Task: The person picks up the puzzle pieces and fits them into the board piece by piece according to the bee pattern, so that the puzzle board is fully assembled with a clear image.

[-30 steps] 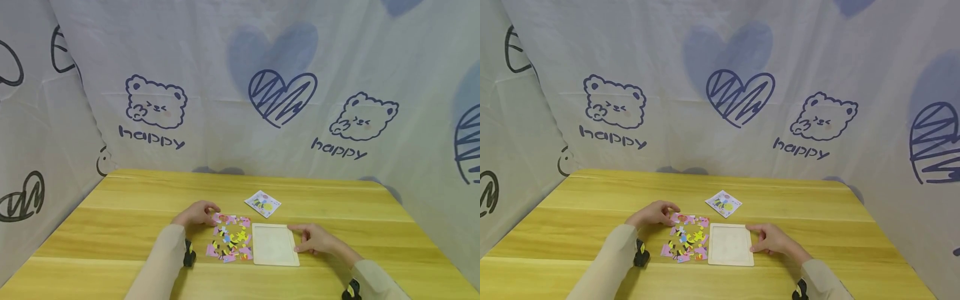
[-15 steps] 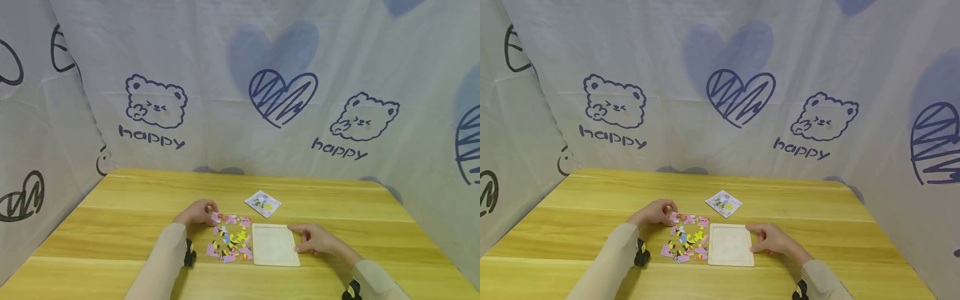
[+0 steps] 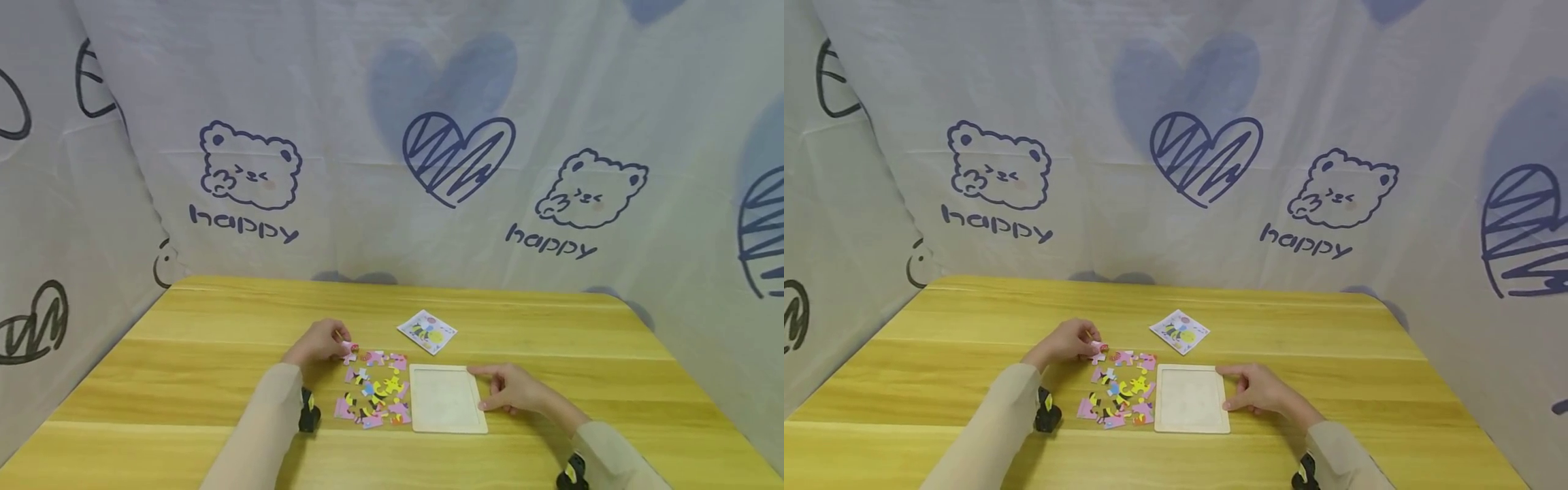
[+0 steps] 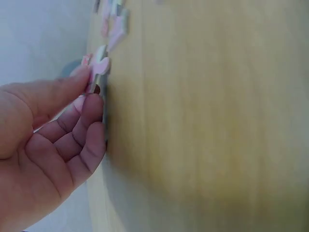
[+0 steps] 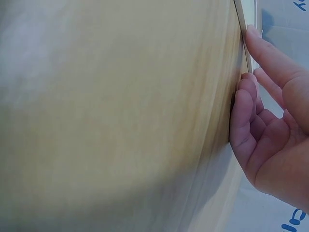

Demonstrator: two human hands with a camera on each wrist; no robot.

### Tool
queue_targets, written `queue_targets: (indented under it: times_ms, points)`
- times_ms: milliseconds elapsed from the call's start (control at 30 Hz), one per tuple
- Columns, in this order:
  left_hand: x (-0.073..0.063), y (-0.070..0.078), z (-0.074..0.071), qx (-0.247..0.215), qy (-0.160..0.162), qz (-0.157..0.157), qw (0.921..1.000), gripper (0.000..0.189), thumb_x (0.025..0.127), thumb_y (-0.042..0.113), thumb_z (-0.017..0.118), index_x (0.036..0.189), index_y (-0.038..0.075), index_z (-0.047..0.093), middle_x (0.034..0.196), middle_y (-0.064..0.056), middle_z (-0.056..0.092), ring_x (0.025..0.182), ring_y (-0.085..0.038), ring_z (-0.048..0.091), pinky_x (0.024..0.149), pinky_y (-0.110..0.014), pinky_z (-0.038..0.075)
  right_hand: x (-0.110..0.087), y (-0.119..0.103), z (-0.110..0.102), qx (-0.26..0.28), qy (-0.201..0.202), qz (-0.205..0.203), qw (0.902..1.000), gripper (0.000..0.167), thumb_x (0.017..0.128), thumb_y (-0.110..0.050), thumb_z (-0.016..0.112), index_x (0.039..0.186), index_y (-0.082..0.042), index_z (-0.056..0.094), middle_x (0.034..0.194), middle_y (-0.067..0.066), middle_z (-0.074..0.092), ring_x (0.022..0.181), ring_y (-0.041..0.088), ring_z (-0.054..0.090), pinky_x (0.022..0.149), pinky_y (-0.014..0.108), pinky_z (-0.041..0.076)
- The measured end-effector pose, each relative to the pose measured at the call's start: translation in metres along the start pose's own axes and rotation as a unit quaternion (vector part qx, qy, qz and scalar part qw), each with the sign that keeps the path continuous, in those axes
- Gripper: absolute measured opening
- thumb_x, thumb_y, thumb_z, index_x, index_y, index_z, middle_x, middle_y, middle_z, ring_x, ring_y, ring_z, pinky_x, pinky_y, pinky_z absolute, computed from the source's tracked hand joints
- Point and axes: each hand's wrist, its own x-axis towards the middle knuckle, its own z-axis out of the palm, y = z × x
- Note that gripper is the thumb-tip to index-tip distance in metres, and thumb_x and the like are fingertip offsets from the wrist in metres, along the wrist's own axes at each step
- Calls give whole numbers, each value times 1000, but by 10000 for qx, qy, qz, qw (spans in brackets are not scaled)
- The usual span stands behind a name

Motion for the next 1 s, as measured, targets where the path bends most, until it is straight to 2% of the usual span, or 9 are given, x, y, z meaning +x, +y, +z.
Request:
queue_targets:
  times_ms: [133,367,633,867,1000]
  points:
    - [2,1,1,-316,123,-179,9993,8,82,-7,55,89,-5,58,64,-8,55,54,-15,50,51,-25,44,1,1,0,46,-25,-40,10000,63,74,-8,72,127,7,42,57,1,45,40,6,34,38,17,31]
    - [3,9,5,-640,166,-63,9978,7,82,-6,55,88,-4,58,63,-10,56,53,-16,52,51,-27,45,1,2,0,124,-73,-39,9999,63,74,-8,71,128,7,42,56,0,44,40,6,33,38,18,31]
    - [6,20,15,-814,-64,198,9965,5,82,-4,58,87,-4,59,64,-9,57,54,-15,54,52,-28,47,1,2,0,96,-79,-32,9999,63,75,-8,71,128,7,41,56,1,44,40,6,33,38,18,31]
    - [7,31,25,-1208,-211,336,9919,8,82,-4,58,90,-6,59,65,-10,58,54,-17,56,55,-32,50,1,1,0,11,-55,-22,10000,63,74,-10,72,128,6,43,57,1,45,40,6,34,38,18,32]
    - [8,37,32,-1399,-348,413,9887,9,83,-4,58,91,-6,58,65,-10,58,53,-18,55,52,-32,48,1,1,0,0,-55,-14,10000,63,74,-10,72,127,6,43,57,1,45,40,6,34,38,18,32]
